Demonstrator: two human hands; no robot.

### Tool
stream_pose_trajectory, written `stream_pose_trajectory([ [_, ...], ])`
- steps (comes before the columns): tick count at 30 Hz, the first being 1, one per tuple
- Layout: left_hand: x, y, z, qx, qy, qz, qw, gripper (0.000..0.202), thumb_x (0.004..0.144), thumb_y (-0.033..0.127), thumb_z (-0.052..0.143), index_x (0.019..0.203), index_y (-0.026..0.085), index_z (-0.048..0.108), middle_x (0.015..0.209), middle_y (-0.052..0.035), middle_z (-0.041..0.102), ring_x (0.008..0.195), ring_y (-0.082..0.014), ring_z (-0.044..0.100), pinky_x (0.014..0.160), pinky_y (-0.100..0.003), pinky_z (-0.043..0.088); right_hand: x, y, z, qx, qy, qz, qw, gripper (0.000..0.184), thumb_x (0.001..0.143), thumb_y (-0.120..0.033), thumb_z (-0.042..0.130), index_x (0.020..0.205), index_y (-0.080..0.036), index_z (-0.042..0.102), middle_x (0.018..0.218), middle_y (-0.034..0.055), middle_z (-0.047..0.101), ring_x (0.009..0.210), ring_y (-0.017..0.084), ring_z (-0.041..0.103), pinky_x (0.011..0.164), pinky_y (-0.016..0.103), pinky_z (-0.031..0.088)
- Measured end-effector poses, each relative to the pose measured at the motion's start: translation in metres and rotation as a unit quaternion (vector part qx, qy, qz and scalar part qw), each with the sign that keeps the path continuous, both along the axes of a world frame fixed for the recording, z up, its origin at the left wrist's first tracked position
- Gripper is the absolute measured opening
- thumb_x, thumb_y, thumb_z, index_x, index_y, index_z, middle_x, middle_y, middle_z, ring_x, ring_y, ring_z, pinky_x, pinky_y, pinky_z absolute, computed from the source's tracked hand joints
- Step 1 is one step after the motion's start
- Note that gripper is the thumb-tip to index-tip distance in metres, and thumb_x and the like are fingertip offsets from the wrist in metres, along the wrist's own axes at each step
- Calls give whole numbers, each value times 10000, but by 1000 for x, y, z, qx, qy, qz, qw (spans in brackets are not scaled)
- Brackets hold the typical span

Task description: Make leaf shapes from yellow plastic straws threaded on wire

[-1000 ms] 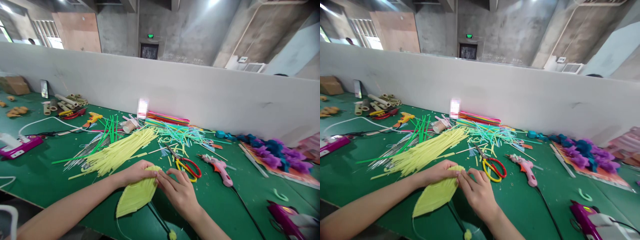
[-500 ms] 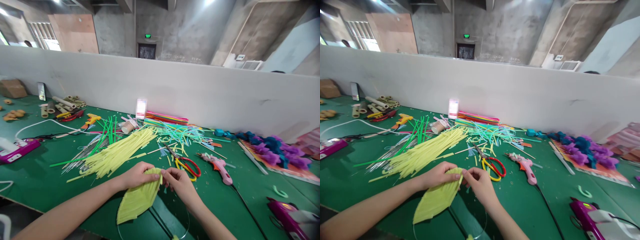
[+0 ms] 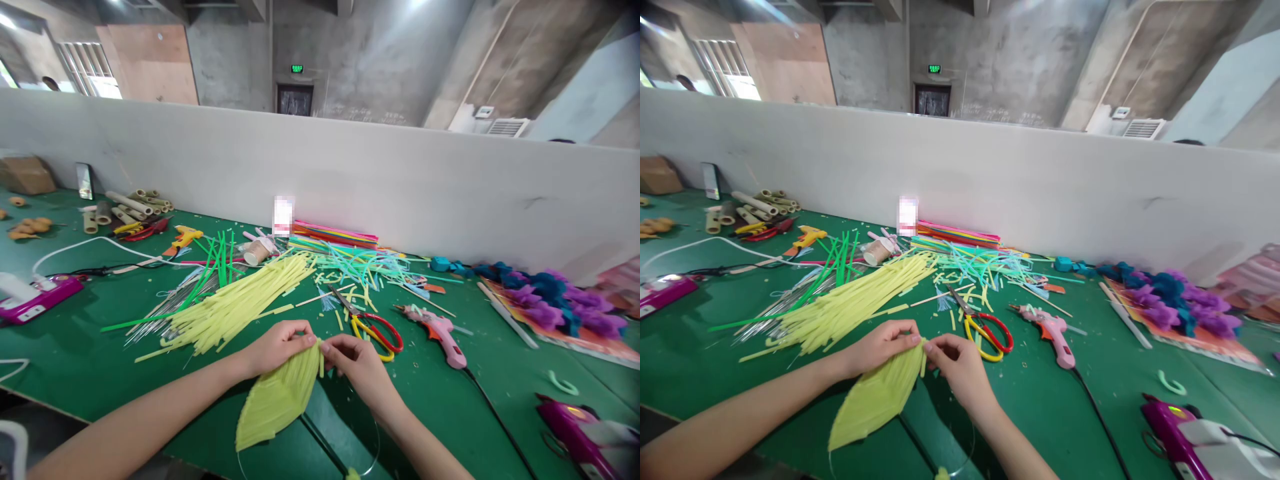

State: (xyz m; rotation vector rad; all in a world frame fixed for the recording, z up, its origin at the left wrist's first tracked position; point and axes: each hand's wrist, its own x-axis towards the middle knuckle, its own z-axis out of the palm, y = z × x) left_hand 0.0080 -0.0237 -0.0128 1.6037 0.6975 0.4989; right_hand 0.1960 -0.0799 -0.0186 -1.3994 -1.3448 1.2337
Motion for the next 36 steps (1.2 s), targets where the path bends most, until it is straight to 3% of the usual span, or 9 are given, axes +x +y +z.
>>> stream_pose_trajectory([
  [9, 1, 1, -2, 6, -1, -5, 1000, 374, 847, 534, 514, 784, 165, 507, 642, 42, 426, 572, -95, 378, 549, -203, 319, -1, -2, 4, 26, -22, 13, 999, 340, 771, -484, 646, 770, -146, 685, 605, 13, 641, 569, 129, 564, 510, 214, 394],
  [18, 0, 1, 2, 16, 6, -1, 1000, 409, 837, 566, 503, 781, 160, 518, 644, 40, 416, 588, -104, 375, 559, -210, 318, 1, -2, 7, 11, -19, 12, 1000, 503, 844, -596, 474, 716, -151, 670, 642, 43, 662, 593, 162, 593, 486, 232, 406],
  [28, -1, 2, 1, 33, 13, 0, 999, 392, 852, 541, 494, 782, 157, 525, 646, 45, 399, 595, -101, 366, 547, -208, 294, 3, -2, 4, 32, -27, 2, 999, 440, 845, -569, 495, 729, -170, 639, 636, 29, 654, 595, 172, 610, 486, 243, 414],
  [36, -1, 2, 2, 3, 17, 7, 1000, 390, 836, 545, 518, 804, 157, 534, 667, 29, 488, 599, -108, 430, 545, -208, 318, 5, -2, 4, 48, -59, 1, 997, 343, 809, -499, 587, 719, -170, 632, 600, 13, 639, 561, 144, 571, 517, 236, 417],
])
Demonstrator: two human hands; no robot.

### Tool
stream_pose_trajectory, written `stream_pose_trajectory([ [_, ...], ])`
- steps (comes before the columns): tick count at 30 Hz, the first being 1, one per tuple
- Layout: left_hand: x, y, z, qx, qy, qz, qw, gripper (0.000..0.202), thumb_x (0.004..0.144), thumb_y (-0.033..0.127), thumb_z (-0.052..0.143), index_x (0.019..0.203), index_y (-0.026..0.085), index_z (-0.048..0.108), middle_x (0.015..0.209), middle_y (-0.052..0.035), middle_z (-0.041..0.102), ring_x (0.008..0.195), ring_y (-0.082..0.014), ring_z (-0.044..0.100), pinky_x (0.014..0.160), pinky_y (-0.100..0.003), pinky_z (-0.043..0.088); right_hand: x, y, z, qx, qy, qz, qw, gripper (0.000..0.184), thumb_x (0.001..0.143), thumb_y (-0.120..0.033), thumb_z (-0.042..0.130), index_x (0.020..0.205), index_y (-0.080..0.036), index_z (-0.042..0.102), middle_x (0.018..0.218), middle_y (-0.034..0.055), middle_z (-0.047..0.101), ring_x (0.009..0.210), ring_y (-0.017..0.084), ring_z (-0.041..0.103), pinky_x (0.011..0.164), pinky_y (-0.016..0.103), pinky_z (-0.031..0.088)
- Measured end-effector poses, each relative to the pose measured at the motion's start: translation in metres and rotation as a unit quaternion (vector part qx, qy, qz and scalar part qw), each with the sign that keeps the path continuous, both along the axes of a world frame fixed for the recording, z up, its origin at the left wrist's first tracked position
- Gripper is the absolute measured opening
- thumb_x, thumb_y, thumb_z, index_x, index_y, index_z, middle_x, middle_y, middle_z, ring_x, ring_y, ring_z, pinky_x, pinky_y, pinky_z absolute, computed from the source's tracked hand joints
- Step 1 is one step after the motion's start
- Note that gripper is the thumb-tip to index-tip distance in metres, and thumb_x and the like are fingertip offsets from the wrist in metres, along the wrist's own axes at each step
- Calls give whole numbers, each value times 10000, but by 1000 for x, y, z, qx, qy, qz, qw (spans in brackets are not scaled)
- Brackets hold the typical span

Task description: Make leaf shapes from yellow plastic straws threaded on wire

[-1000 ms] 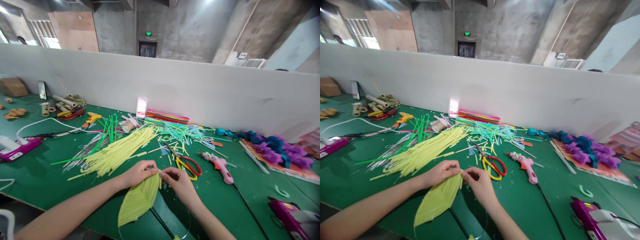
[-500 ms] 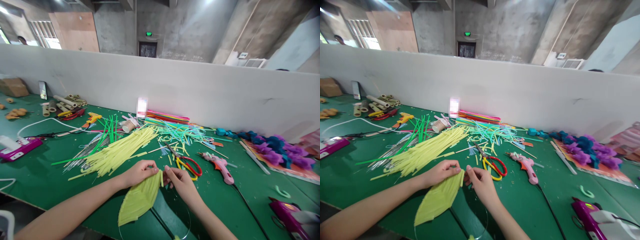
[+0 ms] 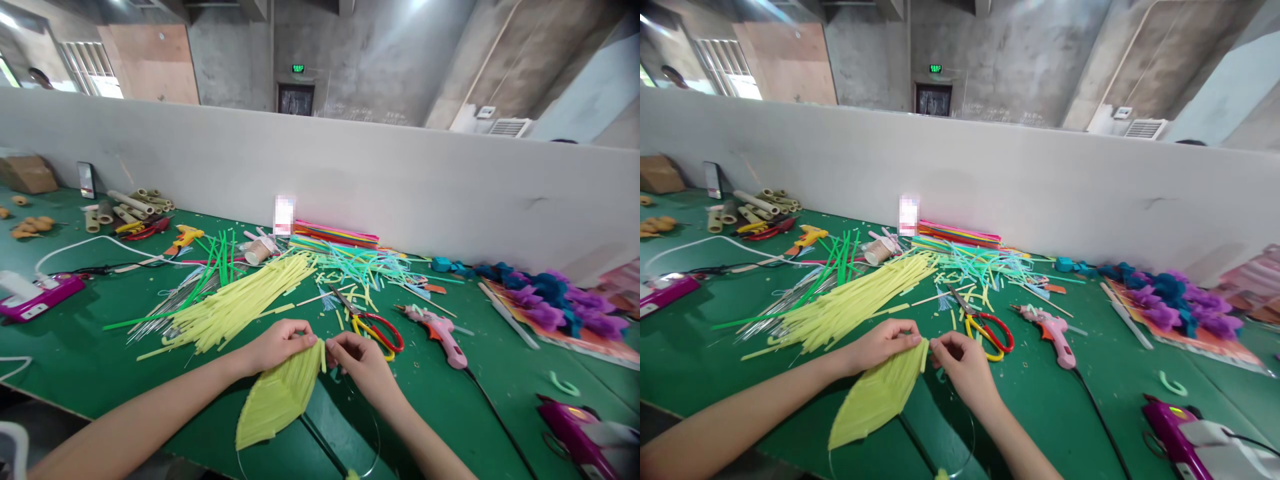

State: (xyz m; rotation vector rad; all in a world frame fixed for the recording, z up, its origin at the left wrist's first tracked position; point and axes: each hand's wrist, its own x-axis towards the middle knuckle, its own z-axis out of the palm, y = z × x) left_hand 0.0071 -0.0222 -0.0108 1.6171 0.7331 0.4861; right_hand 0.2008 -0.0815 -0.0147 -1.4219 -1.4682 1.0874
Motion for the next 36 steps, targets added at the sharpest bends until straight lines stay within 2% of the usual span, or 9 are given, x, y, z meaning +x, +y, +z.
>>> stream_pose_trajectory([
  [3, 0, -1, 2, -5, 6, 0, 1000, 398, 834, 551, 515, 804, 155, 542, 674, 22, 514, 599, -111, 447, 545, -210, 326, 1, 0, 0, 6, -18, -6, 1000, 339, 813, -491, 577, 707, -171, 614, 593, 7, 621, 543, 135, 549, 512, 238, 408],
  [8, 0, -1, 1, -6, 4, 3, 1000, 402, 826, 557, 526, 794, 156, 535, 640, 35, 472, 577, -100, 423, 523, -200, 308, 3, 1, 1, 20, -11, -47, 999, 331, 802, -503, 573, 728, -180, 581, 594, 0, 585, 565, 146, 554, 537, 255, 420],
  [11, 0, 0, -2, -1, 5, 4, 1000, 411, 819, 569, 527, 794, 159, 535, 622, 42, 454, 559, -96, 405, 510, -198, 298, 4, 3, -1, 0, 16, -24, 1000, 346, 780, -527, 598, 774, -182, 572, 621, 4, 588, 588, 154, 564, 533, 257, 423],
  [14, 1, 0, -3, -3, 5, 4, 1000, 422, 809, 584, 531, 796, 162, 534, 625, 37, 474, 555, -100, 415, 509, -202, 305, 2, 4, -7, 6, 66, -8, 998, 366, 821, -567, 535, 786, -203, 520, 637, -14, 543, 597, 150, 558, 514, 250, 419],
  [17, 0, 0, -2, -14, 4, 1, 1000, 435, 800, 601, 528, 805, 165, 535, 634, 27, 499, 555, -109, 434, 518, -213, 318, 2, 5, -12, 16, 99, -22, 995, 413, 848, -613, 454, 732, -218, 467, 651, -18, 507, 593, 144, 543, 496, 245, 413],
  [20, 0, -1, 0, -6, 3, 2, 1000, 436, 804, 601, 523, 801, 165, 537, 625, 30, 486, 550, -108, 422, 520, -216, 313, 3, 6, -12, 16, 75, -27, 997, 488, 860, -641, 398, 617, -218, 419, 555, -18, 484, 526, 131, 493, 492, 248, 400],
  [23, 1, -1, 1, 12, 7, 2, 1000, 422, 819, 582, 518, 787, 162, 539, 611, 44, 436, 549, -99, 386, 512, -209, 285, 3, 6, -7, 19, 34, -16, 999, 517, 858, -634, 415, 593, -196, 487, 565, 7, 550, 512, 125, 493, 504, 250, 413],
  [26, 1, -1, 1, 20, 11, -1, 1000, 424, 826, 577, 512, 785, 156, 538, 620, 47, 409, 560, -94, 361, 510, -203, 269, 0, 4, -3, 2, 35, 10, 999, 460, 818, -615, 510, 726, -175, 606, 661, 18, 612, 560, 135, 550, 503, 238, 434],
  [36, 0, 0, -3, 5, 1, -12, 1000, 404, 835, 561, 509, 793, 159, 526, 625, 46, 405, 557, -95, 359, 520, -206, 290, -7, 2, -3, -16, 63, 27, 998, 360, 801, -517, 597, 731, -163, 615, 596, -20, 593, 515, 99, 513, 503, 210, 406],
])
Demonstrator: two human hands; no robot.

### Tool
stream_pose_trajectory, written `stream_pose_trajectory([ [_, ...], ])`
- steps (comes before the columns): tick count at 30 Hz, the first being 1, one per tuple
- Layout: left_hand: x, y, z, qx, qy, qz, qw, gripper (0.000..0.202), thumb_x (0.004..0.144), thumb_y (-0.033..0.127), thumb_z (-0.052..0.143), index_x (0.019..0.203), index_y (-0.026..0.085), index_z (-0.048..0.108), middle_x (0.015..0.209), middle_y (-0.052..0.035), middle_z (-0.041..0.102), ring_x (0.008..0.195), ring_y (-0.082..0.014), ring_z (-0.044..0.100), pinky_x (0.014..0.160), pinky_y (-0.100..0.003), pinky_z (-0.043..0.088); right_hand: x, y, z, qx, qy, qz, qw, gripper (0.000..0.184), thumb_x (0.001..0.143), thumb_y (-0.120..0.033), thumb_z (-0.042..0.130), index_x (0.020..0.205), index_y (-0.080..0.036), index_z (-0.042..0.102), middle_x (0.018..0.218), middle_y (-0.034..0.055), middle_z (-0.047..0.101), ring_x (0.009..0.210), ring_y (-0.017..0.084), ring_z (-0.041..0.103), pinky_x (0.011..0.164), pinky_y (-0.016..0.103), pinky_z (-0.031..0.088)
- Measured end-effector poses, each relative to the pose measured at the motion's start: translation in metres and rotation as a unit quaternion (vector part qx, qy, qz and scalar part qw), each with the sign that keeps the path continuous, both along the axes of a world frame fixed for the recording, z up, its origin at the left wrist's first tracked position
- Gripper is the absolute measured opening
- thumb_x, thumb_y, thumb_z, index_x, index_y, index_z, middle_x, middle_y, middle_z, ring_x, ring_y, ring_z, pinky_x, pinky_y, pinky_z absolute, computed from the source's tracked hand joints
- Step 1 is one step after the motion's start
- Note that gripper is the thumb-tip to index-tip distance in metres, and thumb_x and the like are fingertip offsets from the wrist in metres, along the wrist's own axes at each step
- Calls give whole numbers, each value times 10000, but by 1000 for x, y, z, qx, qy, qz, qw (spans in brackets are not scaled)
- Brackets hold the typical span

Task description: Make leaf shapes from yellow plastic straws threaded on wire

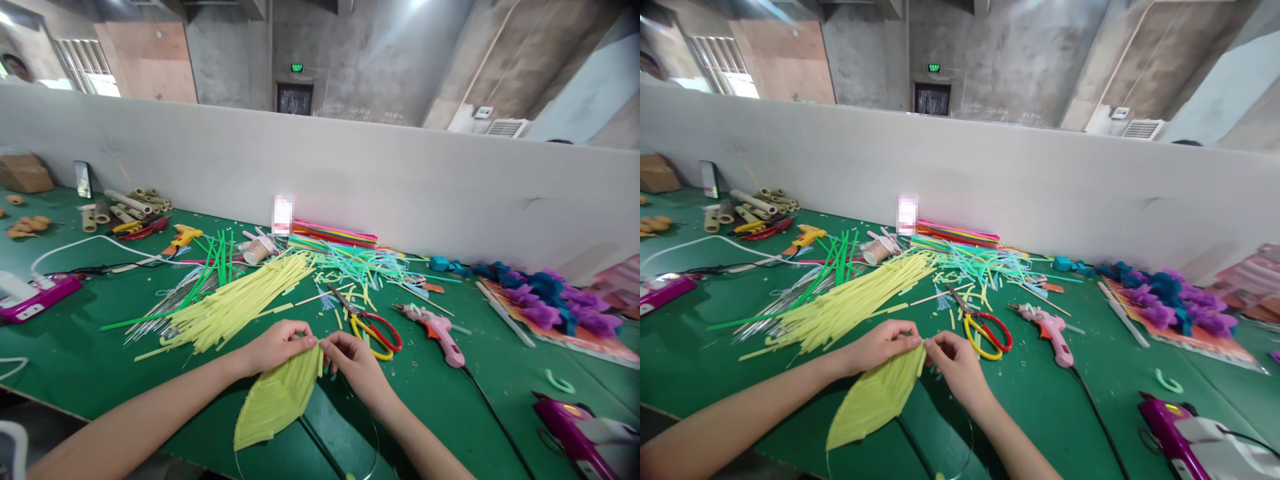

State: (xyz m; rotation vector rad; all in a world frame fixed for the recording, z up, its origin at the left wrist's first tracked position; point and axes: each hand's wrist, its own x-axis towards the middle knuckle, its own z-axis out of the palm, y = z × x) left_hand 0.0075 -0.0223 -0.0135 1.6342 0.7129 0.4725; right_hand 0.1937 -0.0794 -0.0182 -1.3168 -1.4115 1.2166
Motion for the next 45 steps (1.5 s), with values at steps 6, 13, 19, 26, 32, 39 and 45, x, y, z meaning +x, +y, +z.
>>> stream_pose_trajectory([
  [6, 1, 0, 1, -1, -8, 0, 1000, 385, 835, 538, 524, 786, 156, 534, 636, 43, 419, 567, -97, 372, 528, -208, 296, 2, -1, 0, -2, 3, 1, 1000, 349, 808, -506, 596, 737, -164, 609, 594, -23, 595, 524, 101, 519, 519, 213, 410],
  [13, 0, 1, 1, -10, -7, 1, 1000, 381, 838, 529, 528, 792, 150, 529, 638, 43, 435, 564, -91, 379, 516, -201, 285, 1, -1, -2, -8, 16, -1, 1000, 365, 807, -513, 596, 727, -157, 609, 595, -19, 595, 524, 97, 526, 519, 209, 423],
  [19, -1, 1, 1, -12, -16, 7, 1000, 377, 842, 523, 527, 797, 149, 532, 666, 29, 486, 583, -95, 412, 532, -200, 300, 2, 1, -1, -42, 35, 12, 998, 434, 804, -566, 566, 671, -154, 592, 579, 4, 609, 527, 109, 549, 487, 209, 422],
  [26, 0, 0, 0, -20, -11, 5, 1000, 366, 837, 519, 536, 789, 157, 519, 628, 43, 450, 548, -89, 390, 509, -198, 288, 2, 0, -2, -32, 40, 16, 999, 375, 792, -522, 613, 732, -152, 623, 595, -6, 619, 521, 92, 536, 514, 202, 424],
  [32, 0, 0, 0, -31, -11, 3, 999, 362, 829, 520, 544, 782, 163, 512, 627, 43, 455, 545, -90, 401, 505, -193, 293, 3, 1, -3, -37, 51, 19, 998, 376, 773, -527, 631, 752, -151, 636, 595, -8, 618, 522, 94, 537, 523, 208, 425],
  [39, 0, 1, -2, -40, -11, 5, 999, 383, 806, 542, 564, 774, 163, 514, 613, 50, 445, 531, -87, 407, 488, -186, 294, 1, 2, -5, -16, 25, 11, 1000, 393, 770, -542, 627, 735, -151, 640, 588, -3, 612, 528, 109, 538, 524, 224, 418],
  [45, -3, -2, 7, -56, 42, -25, 997, 432, 643, 491, 751, 860, 158, 584, 718, 27, 545, 626, -117, 505, 539, -191, 382, 3, 2, -6, 4, 11, -3, 1000, 385, 798, -523, 605, 723, -146, 620, 588, -1, 602, 539, 110, 522, 537, 232, 412],
])
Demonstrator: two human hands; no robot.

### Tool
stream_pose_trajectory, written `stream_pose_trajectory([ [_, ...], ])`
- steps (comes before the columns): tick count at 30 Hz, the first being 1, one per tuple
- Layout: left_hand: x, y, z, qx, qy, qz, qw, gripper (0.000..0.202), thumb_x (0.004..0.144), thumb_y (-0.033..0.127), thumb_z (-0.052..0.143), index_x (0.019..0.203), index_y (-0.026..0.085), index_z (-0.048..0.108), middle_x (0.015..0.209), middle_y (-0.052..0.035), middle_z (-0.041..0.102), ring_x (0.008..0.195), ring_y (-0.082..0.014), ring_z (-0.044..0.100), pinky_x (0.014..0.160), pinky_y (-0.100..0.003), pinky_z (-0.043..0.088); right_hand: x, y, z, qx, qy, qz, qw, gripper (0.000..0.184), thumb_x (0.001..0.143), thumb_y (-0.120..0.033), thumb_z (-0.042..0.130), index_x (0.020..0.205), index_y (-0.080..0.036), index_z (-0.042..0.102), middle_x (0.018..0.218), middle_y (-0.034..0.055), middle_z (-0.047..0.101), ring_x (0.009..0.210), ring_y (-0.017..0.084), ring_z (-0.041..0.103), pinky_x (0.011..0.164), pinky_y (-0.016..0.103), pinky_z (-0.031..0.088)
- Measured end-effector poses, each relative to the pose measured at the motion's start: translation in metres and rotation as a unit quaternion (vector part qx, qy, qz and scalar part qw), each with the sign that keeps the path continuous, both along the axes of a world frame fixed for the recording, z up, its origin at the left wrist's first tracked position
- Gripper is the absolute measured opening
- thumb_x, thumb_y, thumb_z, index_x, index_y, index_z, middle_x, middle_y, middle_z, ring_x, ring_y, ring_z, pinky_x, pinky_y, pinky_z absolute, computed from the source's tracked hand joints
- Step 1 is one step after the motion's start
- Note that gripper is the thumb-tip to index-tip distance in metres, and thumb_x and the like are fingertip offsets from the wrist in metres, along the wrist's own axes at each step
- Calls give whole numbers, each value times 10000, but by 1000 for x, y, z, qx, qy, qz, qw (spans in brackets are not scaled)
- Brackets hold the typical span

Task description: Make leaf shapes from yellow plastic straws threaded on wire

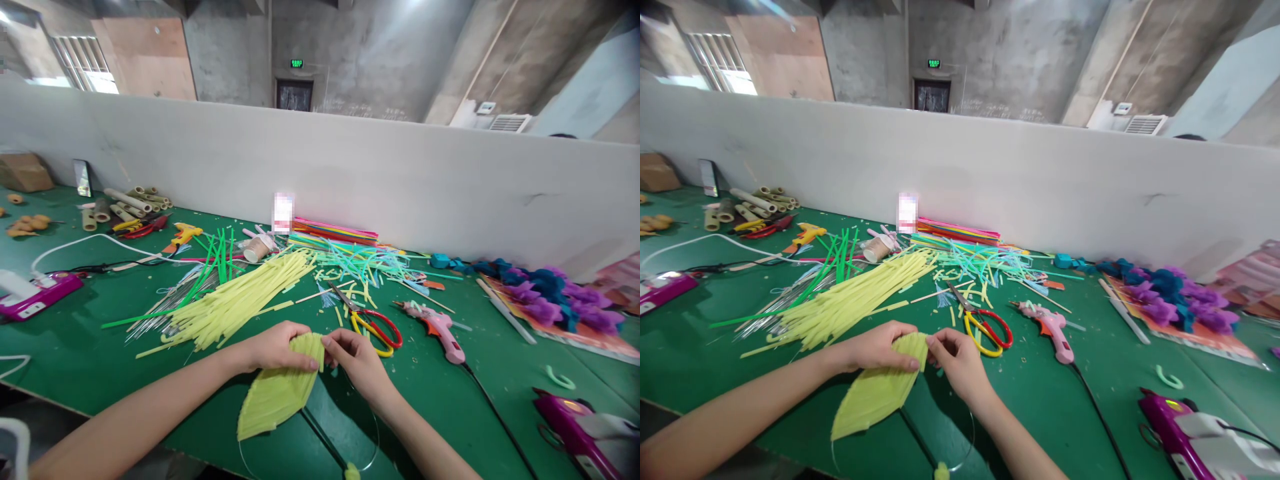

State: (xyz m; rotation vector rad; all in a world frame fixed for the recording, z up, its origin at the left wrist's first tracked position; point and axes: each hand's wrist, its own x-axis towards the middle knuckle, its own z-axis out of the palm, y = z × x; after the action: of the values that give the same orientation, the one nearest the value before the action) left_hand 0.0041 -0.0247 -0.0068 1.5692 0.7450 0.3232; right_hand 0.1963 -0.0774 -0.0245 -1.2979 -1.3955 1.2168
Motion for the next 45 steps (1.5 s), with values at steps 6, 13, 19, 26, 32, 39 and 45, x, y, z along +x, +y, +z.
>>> stream_pose_trajectory([
  [6, -2, -1, 2, -44, -15, -23, 999, 460, 591, 375, 810, 933, 165, 585, 827, -1, 594, 745, -159, 565, 612, -221, 441, -1, 0, 0, -5, 12, 4, 1000, 376, 795, -521, 610, 723, -152, 616, 585, -3, 608, 531, 112, 528, 531, 232, 418],
  [13, 0, -2, 3, -70, -25, -16, 997, 410, 602, 292, 796, 919, 161, 573, 802, 0, 597, 703, -152, 573, 594, -230, 454, -2, 0, -3, -5, 4, 7, 1000, 382, 793, -528, 607, 732, -151, 622, 594, 2, 622, 539, 112, 547, 531, 226, 431],
  [19, 2, -2, 1, -60, -31, 10, 998, 416, 581, 319, 811, 902, 159, 601, 799, -6, 627, 732, -166, 593, 624, -238, 468, -1, -3, 7, -46, 1, 43, 998, 391, 737, -540, 660, 766, -151, 624, 622, 3, 634, 554, 115, 570, 522, 224, 457],
  [26, 3, -2, -1, -100, -84, 65, 989, 492, 623, 385, 798, 1012, 166, 592, 823, -9, 623, 708, -153, 589, 633, -256, 477, 1, -6, 11, -106, -49, 77, 990, 384, 625, -488, 769, 724, -148, 620, 607, 2, 647, 525, 101, 557, 510, 217, 458],
  [32, 4, -2, -2, -114, -109, 59, 986, 451, 637, 359, 798, 987, 154, 601, 809, -11, 616, 685, -145, 585, 631, -267, 478, -1, -4, 3, -89, -80, 64, 991, 364, 629, -461, 771, 728, -155, 600, 572, -26, 606, 488, 92, 531, 421, 186, 397],
  [39, 4, -2, -3, -124, -115, 60, 984, 433, 639, 343, 800, 975, 157, 601, 805, -11, 616, 689, -146, 589, 640, -271, 484, -2, -4, 3, -87, -77, 64, 991, 364, 625, -468, 768, 725, -160, 600, 557, -43, 579, 471, 88, 516, 395, 183, 374],
  [45, 3, -2, -2, -133, -102, 68, 984, 443, 621, 353, 808, 960, 159, 600, 784, -6, 608, 655, -136, 584, 597, -246, 481, -2, -4, 2, -87, -76, 58, 992, 345, 632, -446, 769, 728, -167, 589, 565, -44, 582, 468, 85, 508, 392, 180, 368],
])
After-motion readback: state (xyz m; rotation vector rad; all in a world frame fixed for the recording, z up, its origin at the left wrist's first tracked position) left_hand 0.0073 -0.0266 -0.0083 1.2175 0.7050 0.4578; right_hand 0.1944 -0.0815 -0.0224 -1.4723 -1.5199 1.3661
